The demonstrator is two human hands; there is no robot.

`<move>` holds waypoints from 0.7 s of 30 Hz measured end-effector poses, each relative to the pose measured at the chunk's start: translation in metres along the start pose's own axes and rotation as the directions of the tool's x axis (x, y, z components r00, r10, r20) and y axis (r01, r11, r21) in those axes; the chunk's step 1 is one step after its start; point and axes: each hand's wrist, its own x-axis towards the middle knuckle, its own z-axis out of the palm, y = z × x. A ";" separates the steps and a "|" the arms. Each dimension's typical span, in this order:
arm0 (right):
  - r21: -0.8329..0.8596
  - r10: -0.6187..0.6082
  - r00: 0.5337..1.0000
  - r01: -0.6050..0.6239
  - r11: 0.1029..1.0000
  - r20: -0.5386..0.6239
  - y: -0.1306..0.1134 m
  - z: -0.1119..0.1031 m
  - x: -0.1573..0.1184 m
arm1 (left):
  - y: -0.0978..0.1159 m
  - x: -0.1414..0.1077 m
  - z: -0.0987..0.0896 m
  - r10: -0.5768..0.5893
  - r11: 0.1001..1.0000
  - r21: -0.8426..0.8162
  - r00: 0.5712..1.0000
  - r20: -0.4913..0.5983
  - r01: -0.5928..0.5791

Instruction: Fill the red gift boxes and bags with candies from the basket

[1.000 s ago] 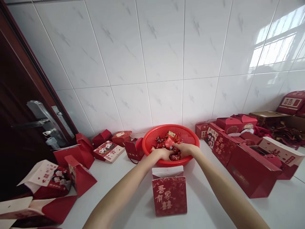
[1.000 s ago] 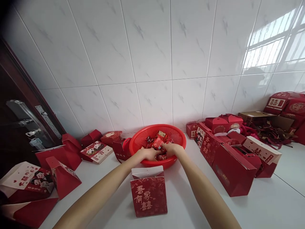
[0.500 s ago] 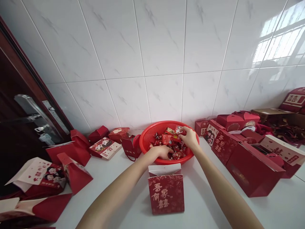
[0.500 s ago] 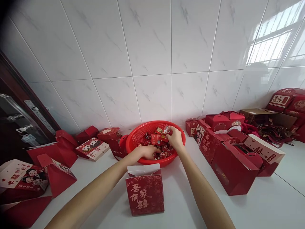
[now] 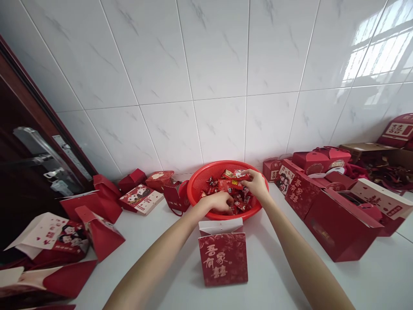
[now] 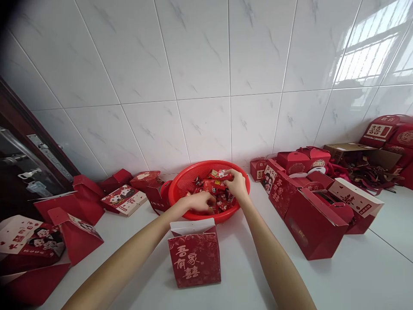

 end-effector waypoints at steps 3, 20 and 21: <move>-0.003 0.011 0.998 -0.011 1.000 -0.055 0.001 -0.002 0.000 | -0.005 0.006 -0.002 -0.020 0.988 -0.155 0.979 -0.202 -0.012; -0.007 0.018 1.000 -0.018 1.000 0.021 0.002 -0.003 -0.001 | -0.010 0.008 -0.006 -0.184 0.654 -0.726 0.886 -0.426 -0.213; -0.002 0.010 0.999 -0.010 1.000 0.036 0.002 -0.002 -0.001 | -0.008 0.006 -0.007 -0.185 0.630 -0.745 0.889 -0.420 -0.221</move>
